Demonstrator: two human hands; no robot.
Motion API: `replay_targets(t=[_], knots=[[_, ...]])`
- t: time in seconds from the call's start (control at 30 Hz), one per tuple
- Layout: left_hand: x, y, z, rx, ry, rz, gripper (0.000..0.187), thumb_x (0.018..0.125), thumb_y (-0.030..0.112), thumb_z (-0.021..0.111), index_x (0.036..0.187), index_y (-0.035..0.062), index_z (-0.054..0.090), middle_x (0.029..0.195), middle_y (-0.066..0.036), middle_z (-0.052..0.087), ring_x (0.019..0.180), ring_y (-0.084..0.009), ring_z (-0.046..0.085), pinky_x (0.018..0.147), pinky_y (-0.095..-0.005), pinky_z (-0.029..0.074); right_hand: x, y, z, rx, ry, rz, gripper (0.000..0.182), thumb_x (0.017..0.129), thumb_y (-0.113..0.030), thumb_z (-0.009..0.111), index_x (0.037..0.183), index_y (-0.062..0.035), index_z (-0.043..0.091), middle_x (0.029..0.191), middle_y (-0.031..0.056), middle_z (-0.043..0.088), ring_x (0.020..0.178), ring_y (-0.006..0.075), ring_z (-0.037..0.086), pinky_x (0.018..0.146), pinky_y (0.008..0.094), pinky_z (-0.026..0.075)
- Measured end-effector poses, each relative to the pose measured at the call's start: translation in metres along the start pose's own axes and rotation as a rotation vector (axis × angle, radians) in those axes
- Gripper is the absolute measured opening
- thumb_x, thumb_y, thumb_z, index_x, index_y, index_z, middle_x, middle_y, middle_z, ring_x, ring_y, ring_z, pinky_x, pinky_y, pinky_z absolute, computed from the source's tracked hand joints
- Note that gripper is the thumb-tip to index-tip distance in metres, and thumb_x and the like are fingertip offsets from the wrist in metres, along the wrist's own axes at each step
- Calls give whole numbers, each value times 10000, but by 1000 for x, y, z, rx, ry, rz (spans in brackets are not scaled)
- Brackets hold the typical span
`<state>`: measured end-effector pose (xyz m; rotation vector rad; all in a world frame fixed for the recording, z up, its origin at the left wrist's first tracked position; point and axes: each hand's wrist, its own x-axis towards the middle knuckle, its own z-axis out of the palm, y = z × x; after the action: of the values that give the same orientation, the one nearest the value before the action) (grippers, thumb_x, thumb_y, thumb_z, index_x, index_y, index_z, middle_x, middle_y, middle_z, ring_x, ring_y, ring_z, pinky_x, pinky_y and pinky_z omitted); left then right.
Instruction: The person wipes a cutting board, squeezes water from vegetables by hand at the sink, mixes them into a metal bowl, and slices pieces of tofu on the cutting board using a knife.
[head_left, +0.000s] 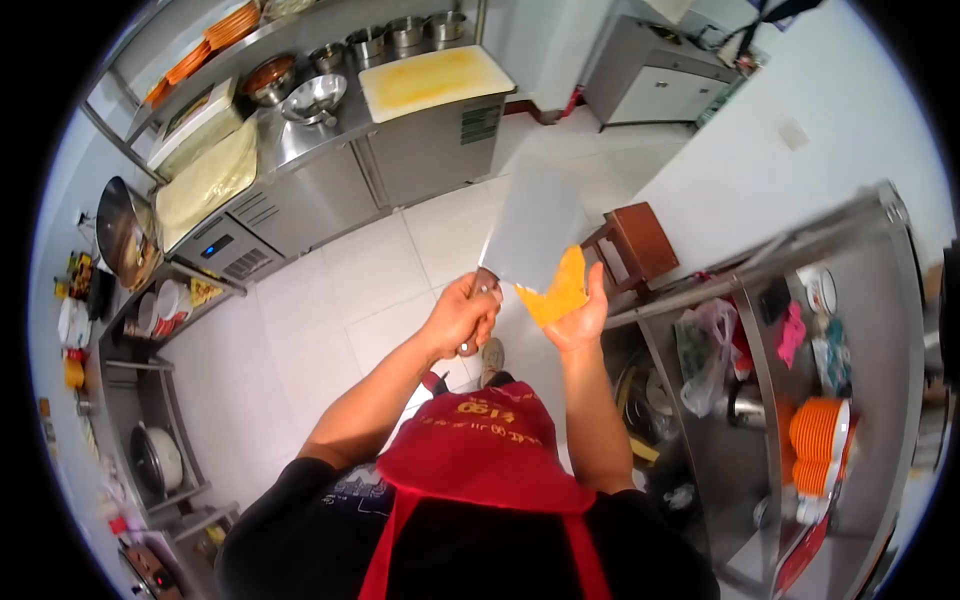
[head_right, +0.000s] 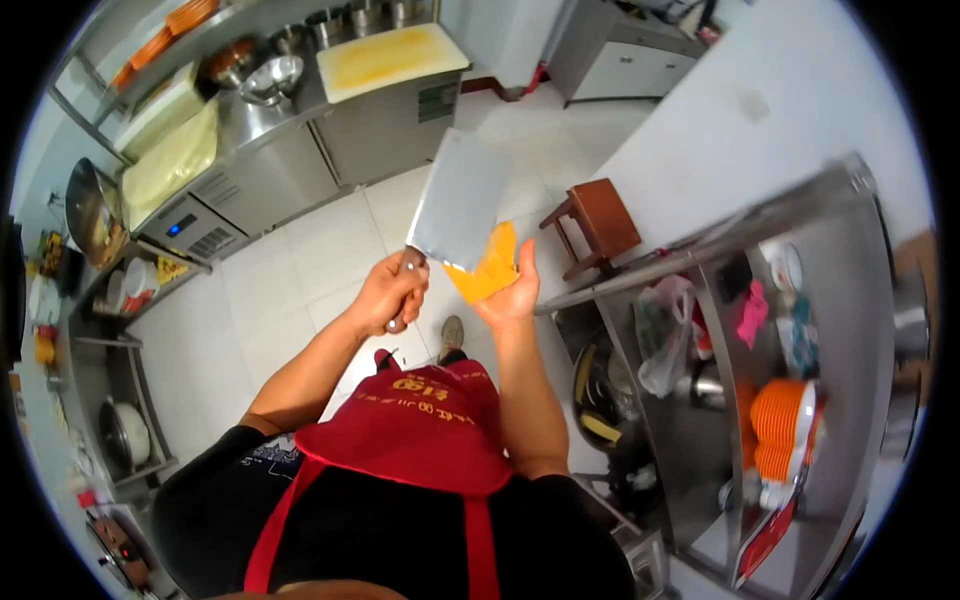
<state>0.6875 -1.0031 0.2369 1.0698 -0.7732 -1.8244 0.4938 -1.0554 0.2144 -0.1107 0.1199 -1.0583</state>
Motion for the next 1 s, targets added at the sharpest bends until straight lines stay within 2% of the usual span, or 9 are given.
replay_targets(t=[0.23, 0.33, 0.43, 0.5, 0.53, 0.6, 0.63, 0.73, 1.0], knots=[[109, 62, -77, 152, 395, 10, 158, 912, 142, 535, 1007, 58, 439, 598, -32, 486, 400, -113, 424, 316, -267, 309, 120, -46, -37, -136, 194, 201, 519, 1000, -451, 339, 1356, -92, 454, 1356, 138, 515, 1201, 343, 525, 941, 468, 475], [145, 66, -100, 202, 506, 113, 155, 909, 130, 527, 999, 47, 432, 612, -34, 482, 440, -119, 451, 383, -282, 374, 199, -40, -4, -631, 174, 48, 407, 998, -360, 417, 1271, -78, 525, 1286, 142, 555, 1124, 326, 564, 875, 443, 501], [171, 97, -106, 341, 549, 103, 169, 896, 114, 525, 997, 20, 426, 648, -48, 505, 479, -137, 481, 436, -295, 410, 293, -4, 7, -1607, 2, 80, 257, 966, -223, 523, 1146, -55, 592, 1178, 133, 594, 1008, 286, 598, 832, 406, 495], [194, 109, -130, 304, 557, 137, 168, 880, 95, 526, 986, 18, 421, 664, -57, 515, 485, -149, 486, 462, -299, 418, 346, 21, -9, -2101, -437, -791, 178, 920, -126, 584, 1063, -29, 626, 1031, 123, 623, 902, 214, 612, 782, 384, 496], [209, 121, -154, 302, 553, 146, 168, 880, 95, 526, 986, 18, 421, 664, -57, 515, 485, -149, 486, 462, -299, 418, 371, 23, -20, -2106, -442, -800, 178, 920, -126, 584, 1063, -29, 626, 1031, 123, 623, 902, 214, 612, 782, 384, 496], [218, 138, -190, 248, 680, 232, 158, 879, 84, 531, 977, 32, 418, 664, -50, 503, 478, -137, 471, 441, -299, 408, 381, 24, -43, -1903, -632, -305, 199, 905, -144, 599, 1050, -11, 626, 926, 119, 629, 797, 189, 613, 740, 328, 499], [222, 156, -211, 71, 676, 167, 152, 887, 82, 534, 984, 57, 420, 645, -36, 483, 468, -123, 451, 417, -293, 393, 387, 21, -45, -1757, -268, 282, 191, 897, -154, 610, 1007, 1, 634, 865, 77, 640, 751, 174, 604, 728, 307, 493], [232, 198, -272, 23, 754, 202, 146, 900, 84, 530, 1003, 82, 427, 609, -23, 463, 435, -107, 433, 383, -272, 379, 445, 6, -77, -1419, 165, 244, 157, 898, -140, 607, 977, -6, 630, 858, 49, 637, 783, 131, 587, 729, 287, 489], [248, 264, -337, 35, 1002, 166, 117, 898, 65, 505, 995, 49, 442, 578, -18, 471, 399, -84, 419, 345, -241, 344, 734, -104, -122, -1914, 352, -540, 224, 931, -217, 578, 976, -1, 614, 840, 127, 647, 734, 236, 610, 682, 339, 488]])
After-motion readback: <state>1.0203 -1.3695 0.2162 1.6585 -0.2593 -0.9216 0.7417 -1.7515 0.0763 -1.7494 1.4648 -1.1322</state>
